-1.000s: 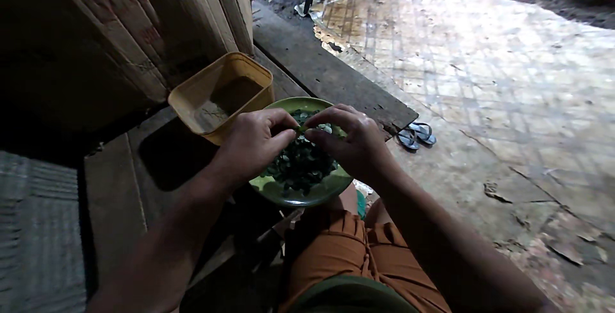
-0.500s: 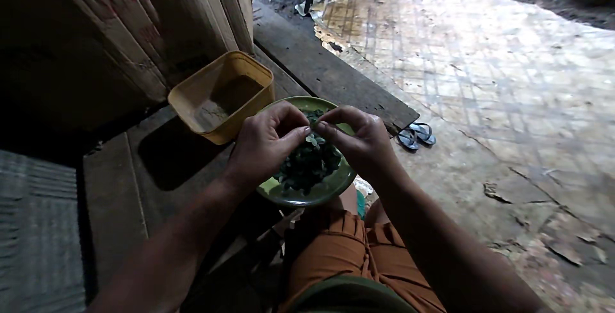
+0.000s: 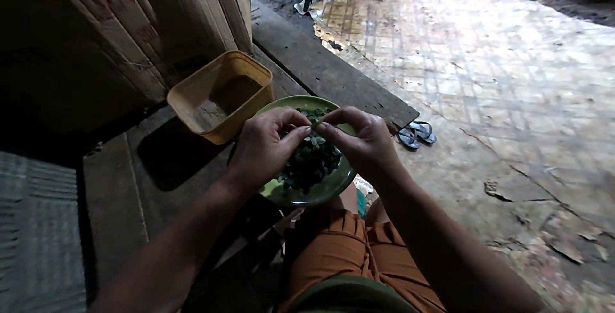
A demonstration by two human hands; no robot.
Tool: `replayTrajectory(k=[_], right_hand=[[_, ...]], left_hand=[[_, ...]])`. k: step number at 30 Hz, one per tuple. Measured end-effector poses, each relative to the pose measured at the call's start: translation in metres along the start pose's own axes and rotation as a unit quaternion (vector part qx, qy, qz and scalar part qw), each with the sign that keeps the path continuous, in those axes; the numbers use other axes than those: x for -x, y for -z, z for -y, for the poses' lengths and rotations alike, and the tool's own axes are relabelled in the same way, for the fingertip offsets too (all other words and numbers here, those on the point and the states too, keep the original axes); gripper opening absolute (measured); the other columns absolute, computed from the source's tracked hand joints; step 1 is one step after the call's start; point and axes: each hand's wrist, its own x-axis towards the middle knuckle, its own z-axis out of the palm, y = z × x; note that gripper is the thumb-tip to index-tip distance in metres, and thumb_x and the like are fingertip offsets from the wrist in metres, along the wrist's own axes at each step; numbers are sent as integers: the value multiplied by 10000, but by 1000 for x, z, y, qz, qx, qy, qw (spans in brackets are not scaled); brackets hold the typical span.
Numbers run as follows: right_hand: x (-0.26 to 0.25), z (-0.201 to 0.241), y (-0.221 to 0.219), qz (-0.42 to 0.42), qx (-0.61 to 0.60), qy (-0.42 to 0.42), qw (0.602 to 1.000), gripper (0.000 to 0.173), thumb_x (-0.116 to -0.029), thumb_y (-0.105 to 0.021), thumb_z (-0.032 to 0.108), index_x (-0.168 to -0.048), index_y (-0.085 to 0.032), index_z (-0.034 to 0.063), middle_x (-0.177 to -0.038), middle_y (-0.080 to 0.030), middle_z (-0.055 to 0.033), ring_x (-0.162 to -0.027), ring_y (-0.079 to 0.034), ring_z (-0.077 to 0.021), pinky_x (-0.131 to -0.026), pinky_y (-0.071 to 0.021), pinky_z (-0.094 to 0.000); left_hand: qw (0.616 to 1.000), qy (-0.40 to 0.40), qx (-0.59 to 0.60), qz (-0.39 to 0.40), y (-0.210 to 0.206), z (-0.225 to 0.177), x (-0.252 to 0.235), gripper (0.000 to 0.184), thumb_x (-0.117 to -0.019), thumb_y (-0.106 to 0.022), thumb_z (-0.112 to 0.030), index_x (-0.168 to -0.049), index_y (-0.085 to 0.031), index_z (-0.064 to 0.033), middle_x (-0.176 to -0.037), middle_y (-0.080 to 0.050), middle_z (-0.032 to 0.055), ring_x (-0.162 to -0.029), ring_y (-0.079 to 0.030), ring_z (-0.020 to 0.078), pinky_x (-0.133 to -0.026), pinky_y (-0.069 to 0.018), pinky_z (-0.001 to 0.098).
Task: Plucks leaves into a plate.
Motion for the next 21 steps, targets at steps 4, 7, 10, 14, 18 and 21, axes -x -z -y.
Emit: replayTrajectory(k=[4, 7, 10, 14, 18, 21], right_hand=[[0, 2, 1, 6, -19, -6, 1000, 79, -973, -677, 166, -981, -719, 100, -893, -705, 57, -780, -643, 21, -691, -541, -180], [0, 3, 1, 7, -9, -13, 1000, 86, -972, -679, 173, -986, -723, 101, -890, -705, 52, -777, -644, 15, -692, -544, -194], [0, 4, -1, 11, -14, -19, 1000, 82, -971, -676, 165, -977, -721, 97, -868, -693, 46, -742, -629, 16, -658, -532, -184], [0, 3, 1, 3, 3, -5, 1000, 112, -981, -659, 180, -991, -711, 82, -907, -697, 28, -785, -638, 4, -707, -537, -203], [-4, -3, 6, 11, 100, 30, 994, 129, -971, -670, 174, -1010, -745, 78, -968, -713, -36, -924, -670, -117, -902, -528, -390], [-5, -4, 8, 69, 198, 43, 977, 190, -970, -670, 191, -1117, -773, 129, -1058, -733, -58, -1038, -656, -243, -1016, -409, -570]], left_hand=[[1000, 19, -10, 6, 2, -1, -1, 91, -985, -680, -180, -1009, -732, -109, -894, -708, -38, -772, -651, -19, -710, -544, 151], [1000, 14, 14, 7, 2, 1, -1, 99, -977, -681, -166, -1015, -737, -93, -1085, -715, 7, -967, -679, 22, -827, -571, 186], [1000, 12, 26, 6, 0, 2, -1, 81, -946, -680, -150, -963, -738, -96, -1234, -644, 43, -1126, -623, 68, -907, -549, 220], [1000, -12, -5, -27, 4, 6, -6, 74, -920, -673, -130, -910, -737, -95, -1246, -622, 68, -1225, -549, 105, -1013, -465, 261], [989, -9, -123, -77, 35, 24, -18, 165, -965, -638, -174, -983, -735, -41, -1300, -630, 143, -1266, -559, 225, -1069, -447, 397], [964, 26, -245, -104, 61, 48, -24, 295, -1023, -561, -243, -1059, -726, -1, -1310, -639, 190, -1285, -564, 332, -1096, -404, 531]])
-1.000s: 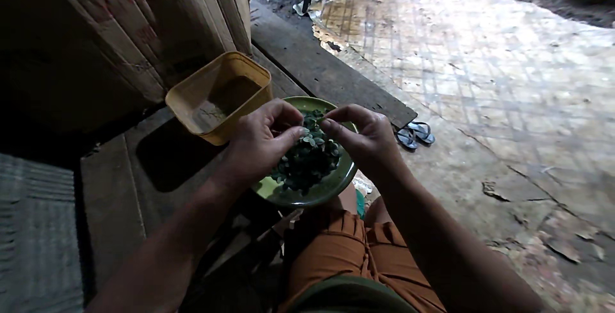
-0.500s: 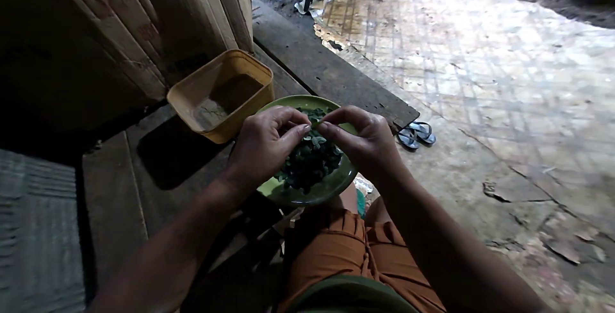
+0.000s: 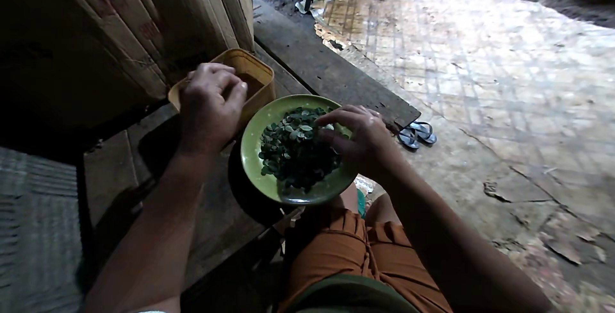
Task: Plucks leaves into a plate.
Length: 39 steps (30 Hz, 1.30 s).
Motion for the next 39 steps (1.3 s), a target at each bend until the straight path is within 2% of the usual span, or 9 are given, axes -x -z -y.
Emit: replayTrajectory(k=[4, 8, 10, 13, 15, 18, 24, 32, 39], right_hand=[[2, 4, -2, 47, 63, 37, 996, 382, -931, -728, 271, -1298, -700, 170, -1219, -706, -64, -1162, -631, -303, -1015, -429, -598], [-5, 14, -5, 145, 91, 24, 985, 604, -895, -785, 316, -1455, -587, 209, -1384, -618, -83, -1241, -570, -348, -958, -474, -583], [-11, 12, -11, 161, 118, 25, 980, 496, -904, -761, 191, -1385, -646, 223, -1362, -638, -62, -1207, -603, -333, -908, -524, -556], [-19, 5, -12, 132, 106, 36, 985, 251, -935, -661, 57, -1148, -745, 160, -1128, -718, -72, -1072, -678, -290, -844, -570, -506], [-26, 3, -6, 119, 67, 37, 990, 188, -956, -632, 39, -1090, -746, 107, -1045, -717, -98, -974, -701, -270, -833, -579, -493], [-37, 9, 8, 108, 6, 31, 994, 165, -971, -633, 79, -1085, -749, 107, -1037, -722, -69, -946, -698, -198, -855, -574, -428], [-42, 25, 30, 159, -19, 50, 986, 217, -983, -659, 131, -1187, -731, 129, -1108, -710, -38, -986, -678, -119, -893, -561, -327], [-27, 14, 36, 143, -52, 65, 986, 302, -983, -614, 85, -1271, -696, 117, -1169, -704, -58, -1034, -677, -112, -911, -561, -303], [-3, 0, 39, 136, 1, -13, 991, 356, -980, -635, 76, -1329, -665, 142, -1179, -689, -95, -981, -699, -213, -840, -591, -408]], left_hand=[[992, 70, -107, 22, 5, 21, -1, 428, -1064, -506, -383, -1104, -731, -21, -1376, -602, 205, -1359, -482, 417, -1142, -304, 617], [996, 21, -66, 51, 6, 7, 0, 348, -1046, -562, -310, -1180, -713, -27, -1379, -579, 238, -1352, -466, 445, -1121, -344, 605], [995, -16, -36, 93, 9, -6, 2, 282, -1042, -571, -229, -1170, -713, -22, -1282, -630, 218, -1224, -575, 398, -1040, -447, 569], [973, -15, 3, 230, 14, -21, 8, 222, -1028, -610, -189, -1172, -712, -54, -1117, -683, 147, -980, -680, 273, -882, -558, 506], [946, 3, 12, 323, 13, -27, 10, 282, -994, -683, -185, -1247, -687, -60, -1159, -690, 150, -988, -692, 271, -895, -567, 496], [911, 16, -14, 411, 3, -31, 11, 539, -926, -772, -195, -1415, -582, -68, -1330, -628, 171, -1209, -620, 322, -1029, -495, 532], [902, 9, -36, 431, -11, -35, 16, 696, -862, -843, -230, -1465, -519, -103, -1359, -596, 147, -1254, -587, 320, -1030, -492, 547], [905, 26, -35, 424, -14, -47, 16, 313, -992, -656, -107, -1301, -640, -62, -1270, -647, 142, -1179, -631, 308, -990, -513, 534], [961, -61, 30, 266, -5, -41, 20, 178, -961, -628, -27, -1118, -708, -5, -1050, -705, 167, -981, -690, 302, -868, -560, 501]])
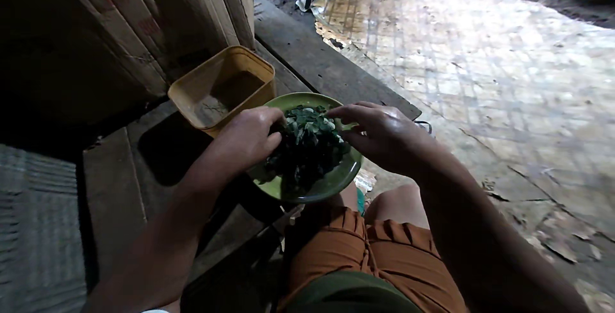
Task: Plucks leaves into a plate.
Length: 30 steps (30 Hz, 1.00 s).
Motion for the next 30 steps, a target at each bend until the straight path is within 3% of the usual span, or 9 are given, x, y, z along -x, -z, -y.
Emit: replayTrajectory(k=[5, 10, 14, 18, 20, 23, 25, 28, 30], right_hand=[[6, -6, -8, -9, 0, -18, 1000, 327, -978, -651, 71, -1301, -674, 109, -1140, -695, -101, -937, -704, -193, -825, -597, -380], [6, -2, -12, -24, -29, -13, 999, 332, -983, -625, 53, -1307, -672, 109, -1160, -709, -92, -1009, -706, -173, -867, -593, -344], [8, 0, -14, -52, -37, -5, 998, 319, -992, -593, 38, -1286, -682, 127, -1146, -724, -61, -973, -717, -134, -858, -599, -325], [11, 1, -22, -123, -31, 6, 992, 271, -975, -609, 40, -1222, -701, 105, -1124, -702, -74, -898, -716, -114, -804, -614, -293], [11, 1, -27, -135, -36, 21, 990, 268, -945, -664, 48, -1205, -712, 90, -1127, -679, -93, -930, -710, -142, -830, -617, -313], [12, -4, -30, -116, -48, 45, 991, 330, -898, -714, 69, -1222, -709, 131, -1120, -683, -59, -985, -680, -140, -861, -582, -328], [13, -5, -28, -108, -71, 35, 991, 329, -905, -719, 93, -1230, -709, 139, -1137, -685, -51, -1009, -683, -129, -877, -586, -325], [15, -8, -27, -129, -82, 18, 988, 293, -923, -704, 85, -1215, -710, 106, -1153, -683, -70, -1033, -683, -137, -894, -588, -327], [16, -9, -27, -145, -75, 11, 987, 268, -937, -680, 97, -1202, -715, 114, -1156, -684, -55, -1048, -670, -118, -904, -575, -307]], left_hand=[[996, -7, 56, -64, 5, -8, 2, 179, -975, -663, -116, -1143, -714, -81, -1033, -696, 71, -877, -674, 138, -796, -576, 327], [984, -6, 158, -77, 1, -15, 1, 339, -1023, -621, -178, -1350, -632, -91, -1272, -673, 60, -1027, -685, 63, -884, -576, 241], [984, 3, 154, -88, 5, -15, 3, 336, -1037, -587, -162, -1369, -636, -137, -1315, -666, 7, -1061, -668, 24, -930, -552, 221], [990, -31, 101, -92, 3, -10, 4, 234, -1022, -586, -137, -1219, -711, -116, -1133, -717, 9, -1015, -675, 38, -909, -554, 229], [993, -30, 78, -85, 2, -11, 5, 189, -1013, -589, -127, -1136, -732, -137, -1068, -726, -5, -973, -682, 47, -873, -567, 260], [993, -35, 67, -88, -3, -12, 4, 180, -1013, -594, -146, -1115, -740, -117, -1051, -723, 33, -968, -690, 107, -871, -575, 326], [993, -43, 61, -97, -10, -10, 1, 226, -1009, -617, -216, -1166, -729, -98, -1098, -700, 73, -1013, -676, 166, -885, -565, 372], [994, -53, 43, -83, -29, -7, -8, 420, -959, -700, -315, -1303, -680, -75, -1283, -649, 143, -1201, -609, 307, -1009, -496, 505], [995, -52, 26, -83, -42, -2, -12, 384, -953, -710, -312, -1256, -706, -77, -1304, -641, 142, -1208, -593, 344, -1008, -483, 533]])
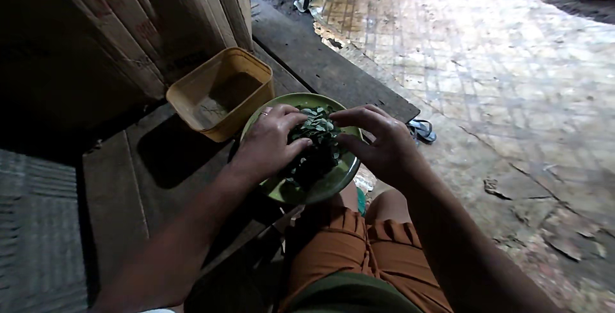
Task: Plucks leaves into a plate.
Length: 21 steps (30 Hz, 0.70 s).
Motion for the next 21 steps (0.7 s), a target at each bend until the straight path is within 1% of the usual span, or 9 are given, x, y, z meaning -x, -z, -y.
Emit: replayTrajectory(k=[3, 5, 7, 8, 10, 12, 16, 18, 21], right_hand=[[1, 0, 1, -22, 12, -1, 1000, 238, -945, -673, 102, -1176, -729, 110, -1153, -690, -59, -1054, -673, -125, -910, -572, -316], [2, -2, 0, -41, 10, -1, 999, 215, -954, -663, 114, -1156, -732, 86, -1136, -695, -69, -1040, -675, -132, -913, -569, -322], [1, -3, -1, -60, 0, -2, 998, 209, -953, -660, 113, -1143, -733, 68, -1121, -706, -67, -1023, -681, -124, -912, -569, -320], [0, -2, -1, -66, -10, -7, 998, 204, -958, -660, 121, -1143, -731, 72, -1120, -706, -53, -1022, -681, -105, -913, -570, -305], [-1, 0, -3, -72, -38, -8, 997, 209, -965, -660, 107, -1158, -717, 50, -1123, -712, -58, -1026, -690, -96, -928, -575, -293], [-3, 3, -6, -69, -62, -4, 996, 233, -978, -645, 106, -1192, -699, 31, -1134, -716, -70, -1019, -697, -89, -927, -579, -282], [-10, 12, -12, -58, -80, 9, 995, 262, -999, -636, 160, -1227, -703, 50, -1135, -713, -52, -1001, -687, -71, -915, -572, -265], [-14, 16, -17, -57, -80, 19, 995, 223, -985, -660, 150, -1180, -723, 63, -1093, -712, -44, -994, -682, -71, -907, -568, -257], [-20, 19, -22, -57, -65, 25, 996, 119, -960, -682, 135, -1051, -737, 80, -989, -701, -17, -927, -662, -56, -851, -550, -236]], left_hand=[[999, -1, 10, -53, -2, 4, -1, 189, -982, -659, -222, -1061, -767, -88, -1230, -685, 110, -1158, -633, 284, -985, -507, 478], [995, 15, 52, -79, 8, 1, -1, 181, -991, -649, -202, -1044, -763, -73, -1207, -692, 100, -1150, -643, 209, -989, -520, 402], [987, 57, 129, -82, 20, -4, -1, 174, -989, -653, -197, -1060, -744, -68, -1176, -693, 68, -1097, -645, 114, -932, -526, 307], [978, 92, 173, -76, 26, -7, -1, 156, -991, -657, -199, -1066, -734, -85, -1130, -694, 23, -1030, -654, 56, -885, -547, 250], [947, 159, 268, -71, 32, -14, -2, 100, -986, -674, -161, -1041, -723, -93, -943, -705, -40, -838, -654, 4, -768, -553, 194], [924, 185, 330, -59, 34, -19, -3, 78, -990, -659, -123, -1031, -709, -81, -858, -699, -49, -777, -650, 14, -746, -553, 196], [908, 173, 380, -31, 29, -22, -3, 64, -987, -649, -84, -1002, -706, -58, -848, -715, -37, -771, -670, 26, -744, -569, 199], [909, 165, 381, -22, 27, -23, -2, 68, -983, -654, -79, -994, -716, -54, -829, -708, -41, -761, -660, 16, -738, -561, 188], [908, 175, 380, -6, 28, -25, -1, 92, -991, -648, -81, -1006, -735, -53, -824, -707, -47, -753, -652, 0, -726, -554, 171]])
